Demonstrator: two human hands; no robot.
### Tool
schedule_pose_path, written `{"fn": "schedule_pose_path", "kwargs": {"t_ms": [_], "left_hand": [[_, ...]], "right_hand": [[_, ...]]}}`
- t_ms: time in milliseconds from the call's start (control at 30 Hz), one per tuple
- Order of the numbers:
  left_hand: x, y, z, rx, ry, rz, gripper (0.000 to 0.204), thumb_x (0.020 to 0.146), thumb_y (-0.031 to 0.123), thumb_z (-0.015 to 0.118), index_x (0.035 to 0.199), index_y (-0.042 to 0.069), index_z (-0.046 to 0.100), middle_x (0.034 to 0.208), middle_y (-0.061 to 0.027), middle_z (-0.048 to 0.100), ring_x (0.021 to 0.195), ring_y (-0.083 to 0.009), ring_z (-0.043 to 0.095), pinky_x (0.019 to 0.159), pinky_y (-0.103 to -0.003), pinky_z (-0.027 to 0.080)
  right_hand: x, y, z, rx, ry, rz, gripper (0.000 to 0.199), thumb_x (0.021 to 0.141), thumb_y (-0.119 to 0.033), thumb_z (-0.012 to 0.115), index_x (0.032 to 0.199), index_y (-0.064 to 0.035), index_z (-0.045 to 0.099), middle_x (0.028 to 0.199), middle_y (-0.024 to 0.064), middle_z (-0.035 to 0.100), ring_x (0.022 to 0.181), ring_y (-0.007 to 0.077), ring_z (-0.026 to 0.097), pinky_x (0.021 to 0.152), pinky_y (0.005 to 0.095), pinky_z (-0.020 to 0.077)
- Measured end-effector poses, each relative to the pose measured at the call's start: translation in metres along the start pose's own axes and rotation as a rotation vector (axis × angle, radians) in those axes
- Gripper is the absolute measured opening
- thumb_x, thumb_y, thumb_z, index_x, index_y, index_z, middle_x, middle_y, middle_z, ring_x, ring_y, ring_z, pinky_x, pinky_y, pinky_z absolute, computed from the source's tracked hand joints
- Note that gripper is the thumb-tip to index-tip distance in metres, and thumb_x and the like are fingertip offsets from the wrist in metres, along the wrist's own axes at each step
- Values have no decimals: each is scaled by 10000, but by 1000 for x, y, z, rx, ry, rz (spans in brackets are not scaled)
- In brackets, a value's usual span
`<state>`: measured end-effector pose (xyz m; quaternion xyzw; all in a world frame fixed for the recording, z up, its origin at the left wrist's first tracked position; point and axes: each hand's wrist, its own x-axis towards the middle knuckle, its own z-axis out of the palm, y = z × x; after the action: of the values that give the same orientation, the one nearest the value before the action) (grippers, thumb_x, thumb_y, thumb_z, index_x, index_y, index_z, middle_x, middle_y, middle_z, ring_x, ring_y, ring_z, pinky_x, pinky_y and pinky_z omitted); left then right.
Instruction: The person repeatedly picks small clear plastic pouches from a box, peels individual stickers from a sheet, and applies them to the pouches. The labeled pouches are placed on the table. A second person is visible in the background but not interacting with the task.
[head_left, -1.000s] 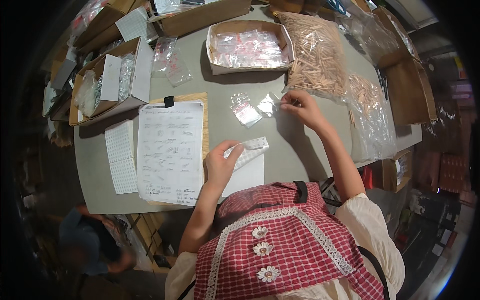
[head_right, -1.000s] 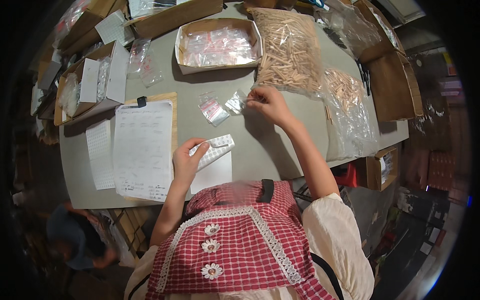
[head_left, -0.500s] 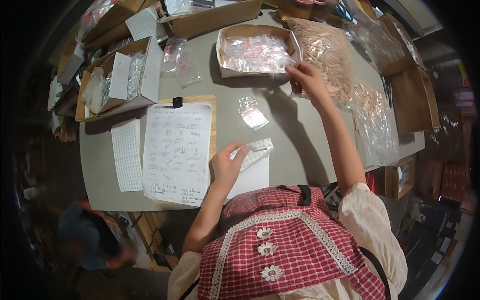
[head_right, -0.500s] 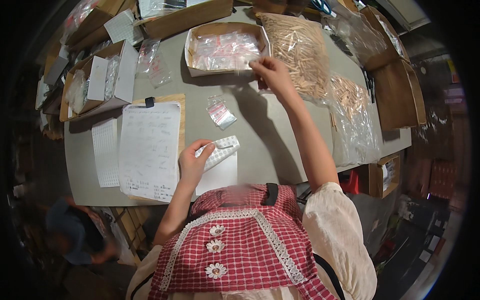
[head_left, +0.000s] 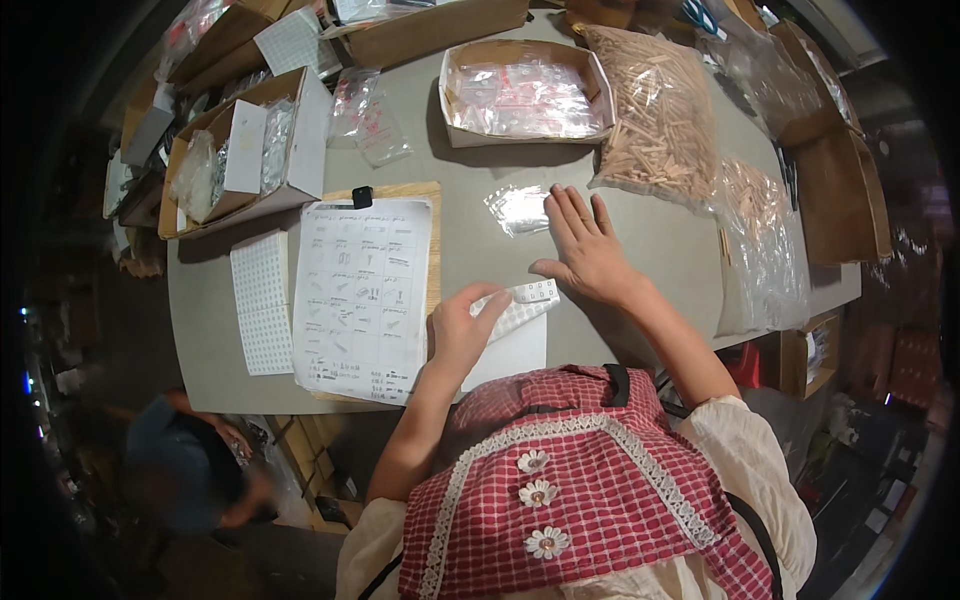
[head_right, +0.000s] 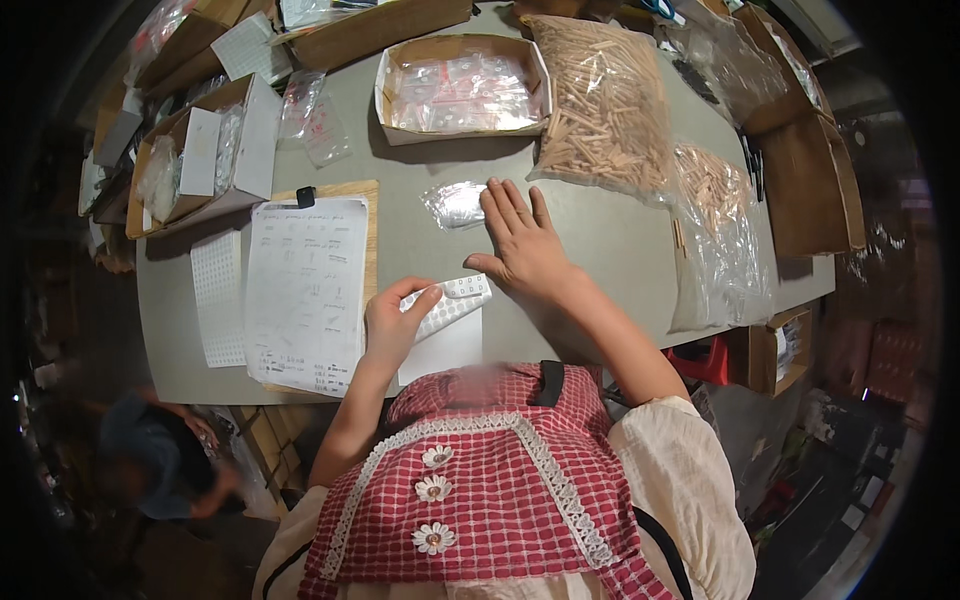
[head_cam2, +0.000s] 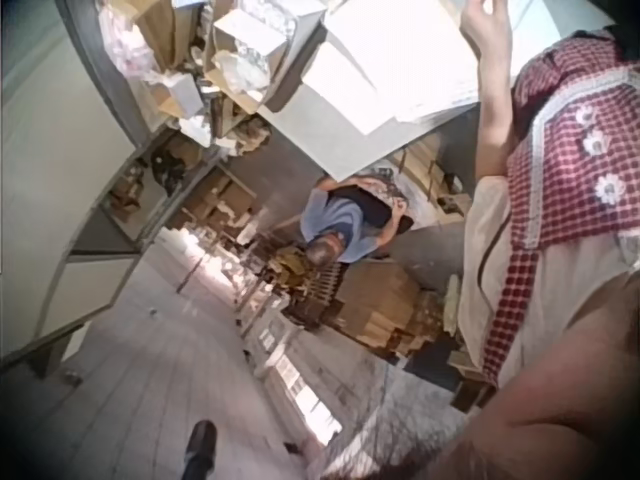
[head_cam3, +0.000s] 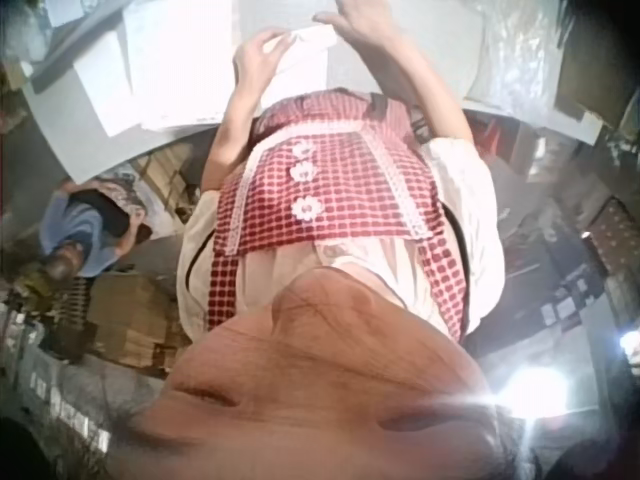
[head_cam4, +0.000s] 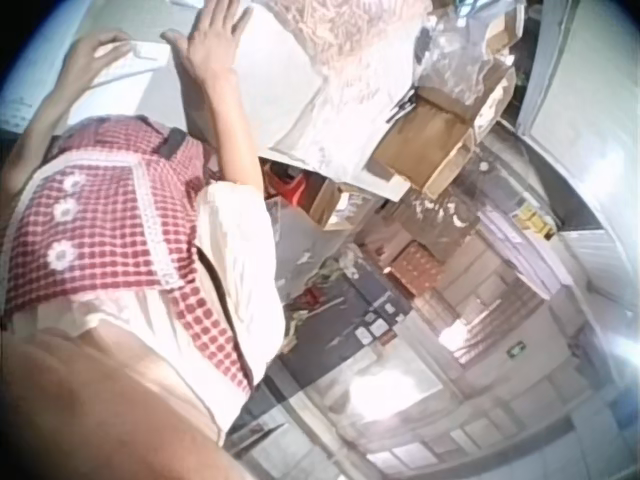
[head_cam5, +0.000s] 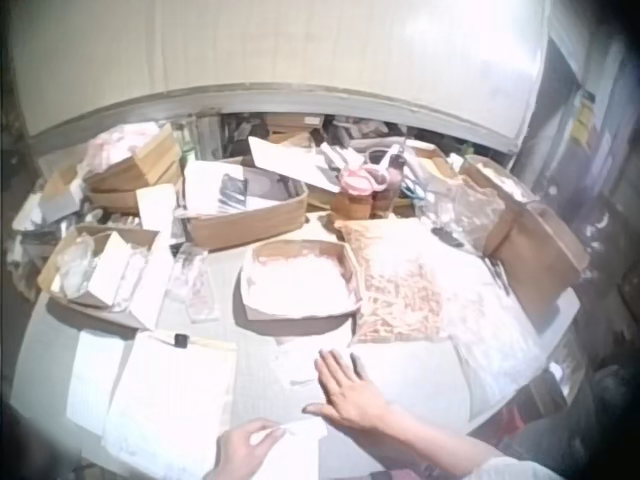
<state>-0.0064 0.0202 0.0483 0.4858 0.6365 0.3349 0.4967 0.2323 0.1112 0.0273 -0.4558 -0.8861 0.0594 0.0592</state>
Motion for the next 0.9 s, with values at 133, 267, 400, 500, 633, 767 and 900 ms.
{"fn": "schedule_pose_path", "kwargs": {"t_ms": [133, 267, 400, 500, 633, 767, 900], "left_hand": [[0, 4, 5, -24, 30, 47, 220, 946, 201, 749, 1086, 36, 784, 964, -58, 783, 884, -114, 703, 797, -266, 525], [-1, 7, 6, 57, 60, 104, 205, 943, 194, 755, 1058, 28, 788, 957, -65, 787, 880, -122, 708, 789, -268, 532], [-1, 12, 9, 41, 47, 169, 196, 933, 183, 764, 1036, 18, 786, 947, -76, 786, 877, -133, 713, 787, -276, 536], [-1, 18, 8, 68, 42, 244, 191, 928, 173, 766, 1028, 12, 784, 941, -81, 785, 873, -139, 715, 785, -284, 538], [0, 16, 9, 67, 10, 281, 186, 922, 160, 765, 1015, 0, 780, 930, -80, 782, 863, -137, 708, 782, -282, 536], [3, 10, 5, 27, -52, 156, 217, 920, 218, 756, 1015, 26, 785, 985, -125, 779, 904, -242, 739, 815, -329, 546], [7, 7, 5, -44, -79, 71, 207, 920, 187, 755, 995, -4, 779, 913, -58, 764, 851, -126, 679, 780, -274, 522]], "right_hand": [[-21, 1, 9, 146, 119, 155, 841, 999, -532, 563, 1557, 53, 332, 1618, 302, 314, 1534, 421, 268, 1251, 565, 170], [-34, -2, -16, 563, 256, 253, 601, 965, -316, 682, 1429, 19, 503, 1442, 257, 527, 1350, 406, 498, 1149, 494, 368], [-37, -31, -61, 876, 54, 114, 383, 928, -220, 726, 1234, -11, 631, 1180, 175, 662, 1075, 344, 648, 951, 414, 519], [-36, -41, -62, 873, -6, 128, 246, 900, -155, 737, 1077, -23, 629, 1050, 148, 655, 980, 339, 644, 850, 427, 524], [-36, -45, -56, 786, 78, 59, 183, 872, -95, 730, 1005, -36, 619, 986, 131, 636, 930, 348, 622, 812, 451, 507], [-35, -49, -54, 605, 230, -96, 159, 856, -87, 719, 984, -60, 630, 968, 120, 627, 912, 343, 607, 810, 442, 494], [-32, -47, -57, 498, 279, -199, 111, 872, -104, 696, 965, -66, 650, 956, 115, 621, 919, 341, 600, 817, 431, 486]]}}
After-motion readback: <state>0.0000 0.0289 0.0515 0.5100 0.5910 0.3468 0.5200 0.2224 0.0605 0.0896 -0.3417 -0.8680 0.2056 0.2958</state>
